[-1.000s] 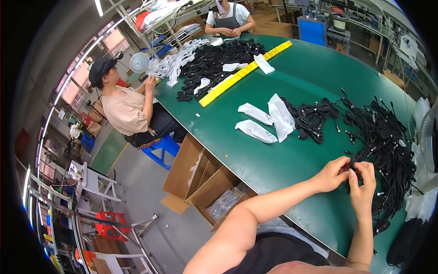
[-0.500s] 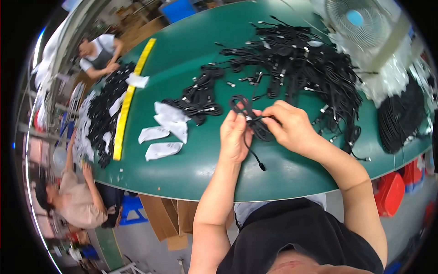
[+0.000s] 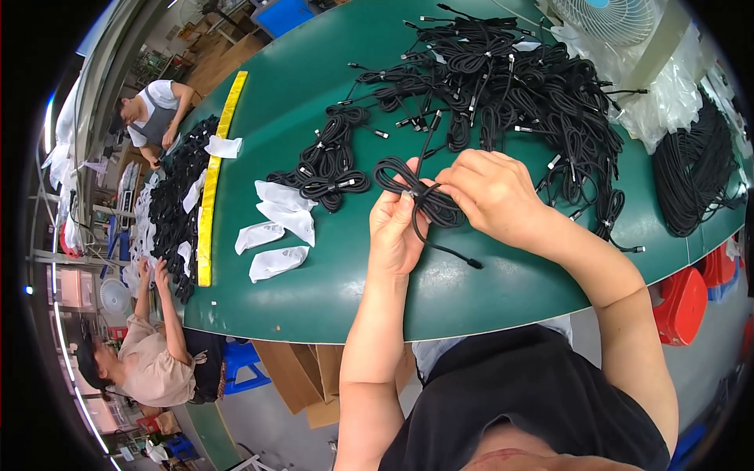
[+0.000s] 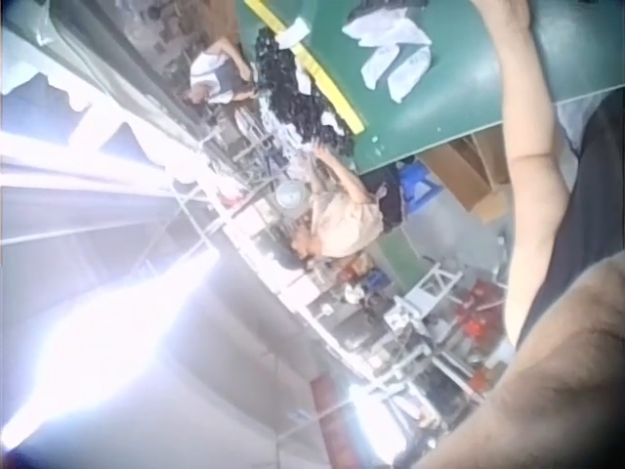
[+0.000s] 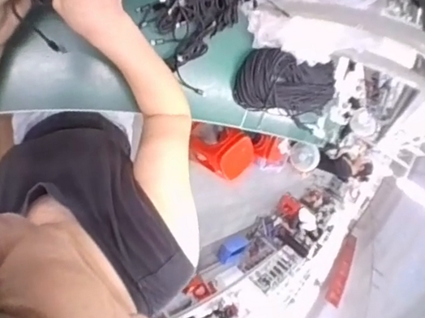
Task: Packing bundled black cables into individual white plastic sleeves and then into a larger clear bag.
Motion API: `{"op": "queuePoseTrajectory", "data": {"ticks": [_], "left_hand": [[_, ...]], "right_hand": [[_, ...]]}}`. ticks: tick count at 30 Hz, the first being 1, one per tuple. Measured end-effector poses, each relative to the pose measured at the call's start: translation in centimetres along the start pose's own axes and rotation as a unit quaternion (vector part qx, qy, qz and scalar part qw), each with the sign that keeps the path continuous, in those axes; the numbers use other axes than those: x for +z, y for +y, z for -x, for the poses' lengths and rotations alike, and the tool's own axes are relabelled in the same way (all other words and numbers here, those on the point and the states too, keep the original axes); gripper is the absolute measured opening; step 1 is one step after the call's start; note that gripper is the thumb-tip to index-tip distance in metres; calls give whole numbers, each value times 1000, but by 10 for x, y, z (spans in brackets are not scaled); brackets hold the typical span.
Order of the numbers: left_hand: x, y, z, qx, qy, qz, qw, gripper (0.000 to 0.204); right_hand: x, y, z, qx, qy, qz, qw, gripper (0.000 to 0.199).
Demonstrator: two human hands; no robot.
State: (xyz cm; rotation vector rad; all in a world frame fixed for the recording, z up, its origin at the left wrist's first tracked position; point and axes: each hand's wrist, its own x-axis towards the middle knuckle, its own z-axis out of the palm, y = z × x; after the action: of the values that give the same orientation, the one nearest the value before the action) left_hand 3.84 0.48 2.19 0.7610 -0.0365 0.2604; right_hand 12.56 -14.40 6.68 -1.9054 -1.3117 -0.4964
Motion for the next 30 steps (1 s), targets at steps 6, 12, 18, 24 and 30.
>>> {"op": "queuePoseTrajectory", "data": {"ticks": [6,12,18,24,30], "left_hand": [[0,3,-2,-1,-10,3,1000,52],[1,1,-1,12,-10,-34,999,49],[4,4,2,-10,-24,-39,999,52],[4,5,1,-8,-24,-59,998,56],[5,3,0,-5,-16,-15,1000,51]], "right_hand": [[0,2,-2,-3,3,-11,1000,13],[0,1,1,-16,9,6,1000,10],[-2,-7,2,38,-13,-10,999,7],[-3,-2,0,34,-5,-19,999,8],[0,-1,-1,8,12,-27,1000,10]]}}
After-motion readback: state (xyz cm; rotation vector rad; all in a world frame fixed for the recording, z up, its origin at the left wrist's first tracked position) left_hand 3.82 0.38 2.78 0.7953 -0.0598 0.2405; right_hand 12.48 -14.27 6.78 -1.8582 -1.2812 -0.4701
